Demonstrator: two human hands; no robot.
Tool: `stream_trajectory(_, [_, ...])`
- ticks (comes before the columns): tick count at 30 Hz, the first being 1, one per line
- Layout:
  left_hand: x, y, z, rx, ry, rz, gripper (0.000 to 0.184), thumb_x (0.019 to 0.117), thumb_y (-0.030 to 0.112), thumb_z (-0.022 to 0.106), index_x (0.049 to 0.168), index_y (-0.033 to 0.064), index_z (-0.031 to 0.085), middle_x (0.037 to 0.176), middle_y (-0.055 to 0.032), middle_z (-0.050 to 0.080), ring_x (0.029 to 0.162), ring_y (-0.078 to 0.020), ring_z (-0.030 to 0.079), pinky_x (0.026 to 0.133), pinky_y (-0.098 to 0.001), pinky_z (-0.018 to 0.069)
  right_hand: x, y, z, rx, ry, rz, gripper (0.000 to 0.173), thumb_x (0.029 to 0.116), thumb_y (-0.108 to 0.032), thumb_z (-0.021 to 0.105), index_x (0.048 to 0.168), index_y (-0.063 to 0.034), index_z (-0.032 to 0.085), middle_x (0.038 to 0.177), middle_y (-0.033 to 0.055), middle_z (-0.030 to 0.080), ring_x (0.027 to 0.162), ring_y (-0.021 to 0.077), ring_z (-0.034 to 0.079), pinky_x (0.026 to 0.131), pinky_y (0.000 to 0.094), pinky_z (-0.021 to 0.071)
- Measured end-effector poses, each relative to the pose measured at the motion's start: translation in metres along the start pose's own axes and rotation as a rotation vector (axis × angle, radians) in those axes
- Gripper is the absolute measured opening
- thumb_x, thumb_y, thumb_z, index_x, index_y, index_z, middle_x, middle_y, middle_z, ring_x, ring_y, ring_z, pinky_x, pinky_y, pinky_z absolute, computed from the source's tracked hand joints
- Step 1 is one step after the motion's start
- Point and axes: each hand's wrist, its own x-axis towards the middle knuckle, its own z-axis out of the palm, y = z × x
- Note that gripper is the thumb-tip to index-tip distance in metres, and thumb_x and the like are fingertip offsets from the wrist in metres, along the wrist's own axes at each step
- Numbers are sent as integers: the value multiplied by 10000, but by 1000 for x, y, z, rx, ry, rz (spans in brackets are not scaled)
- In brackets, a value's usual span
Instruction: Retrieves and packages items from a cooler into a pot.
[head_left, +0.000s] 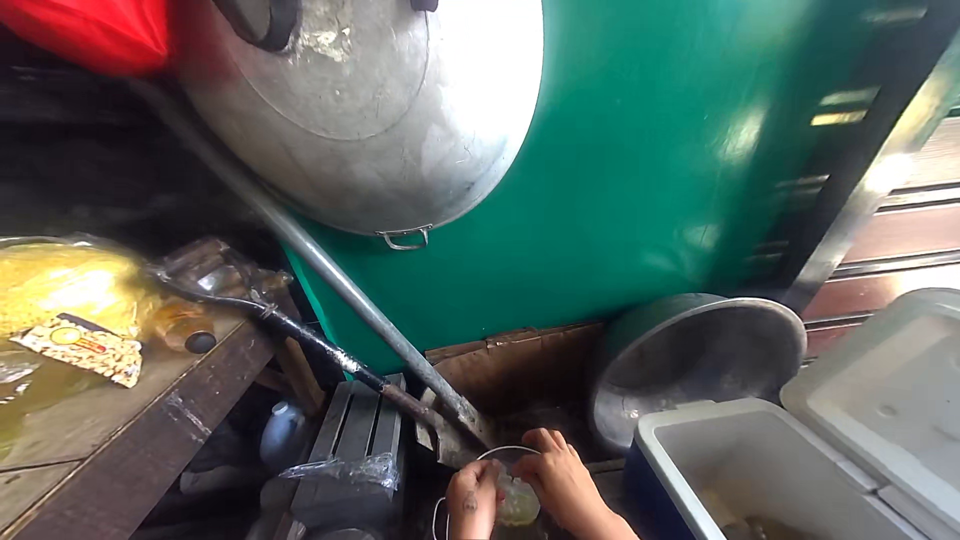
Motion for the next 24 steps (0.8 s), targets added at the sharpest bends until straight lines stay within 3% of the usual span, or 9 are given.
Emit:
stream_trajectory(3, [-2, 2, 2, -13, -3, -3, 218, 1031, 175, 615, 1035, -6, 738, 894, -125, 732, 727, -186, 718, 742, -377, 619, 2, 8, -2, 64, 117, 76, 201, 881, -264, 760, 1035, -141, 795, 1316, 145, 645, 1278, 373, 546, 1015, 550, 464])
stream_trajectory(6, [-4, 3, 3, 4, -14, 25, 232, 1036, 183, 607, 1022, -7, 740, 889, -123, 732, 732, -186, 717, 748, -381, 617, 9, 19, 3, 128, -74, 218, 412, 932, -413, 726, 1214, -113, 753, 1455, 182, 556, 1387, 406, 458, 1092, 597, 407])
stream_trajectory(9, [-4, 2, 3, 30, -11, 27, 237, 1034, 181, 607, 1004, -13, 741, 876, -129, 728, 743, -199, 713, 758, -399, 609, 16, 32, 23, 329, -122, 195, 288, 942, -332, 703, 986, -60, 787, 1176, 163, 693, 1182, 349, 599, 1031, 563, 439])
stream_trajectory(10, [-3, 1, 2, 31, -7, 24, 235, 1035, 178, 607, 1006, -13, 741, 875, -129, 727, 740, -198, 712, 757, -397, 608, 17, 30, 23, 357, -90, 195, 257, 922, -306, 716, 943, -59, 784, 1159, 158, 695, 1170, 338, 602, 1023, 547, 445])
stream_trajectory(13, [-2, -1, -1, 28, 2, -9, 228, 1033, 175, 612, 1026, -11, 743, 920, -140, 737, 750, -204, 725, 763, -394, 618, 12, 11, 5, 349, 20, 179, 223, 914, -282, 724, 952, -73, 789, 1325, 152, 642, 1272, 327, 558, 1073, 503, 438])
stream_trajectory(18, [-2, 0, -2, 28, -14, -31, 235, 1035, 190, 612, 1034, -9, 737, 857, -118, 733, 692, -177, 714, 720, -361, 616, 2, -3, -5, 322, 160, 109, 224, 933, -312, 712, 973, -110, 800, 1275, 108, 670, 1222, 291, 587, 1038, 467, 462])
stream_trajectory(21, [-3, 2, 0, 40, -28, -9, 258, 1043, 215, 597, 1043, 0, 739, 884, -118, 737, 736, -193, 721, 758, -390, 613, 5, 5, 2, 189, -30, 252, 377, 938, -406, 716, 1154, -102, 773, 1504, 176, 520, 1410, 401, 439, 1108, 599, 387])
stream_trajectory(22, [-3, 2, 1, 33, -30, 1, 264, 1047, 216, 591, 1041, -2, 740, 889, -122, 738, 751, -198, 722, 769, -399, 611, 7, 10, 8, 184, -91, 285, 384, 937, -401, 722, 1163, -95, 770, 1531, 195, 488, 1435, 419, 402, 1118, 622, 365])
stream_trajectory(24, [-2, 2, 2, 23, -22, 12, 260, 1049, 207, 589, 1022, -5, 738, 874, -118, 734, 744, -189, 718, 760, -392, 609, 12, 19, 20, 229, -82, 276, 270, 918, -330, 734, 1027, -92, 800, 1445, 187, 568, 1368, 400, 474, 1085, 606, 398])
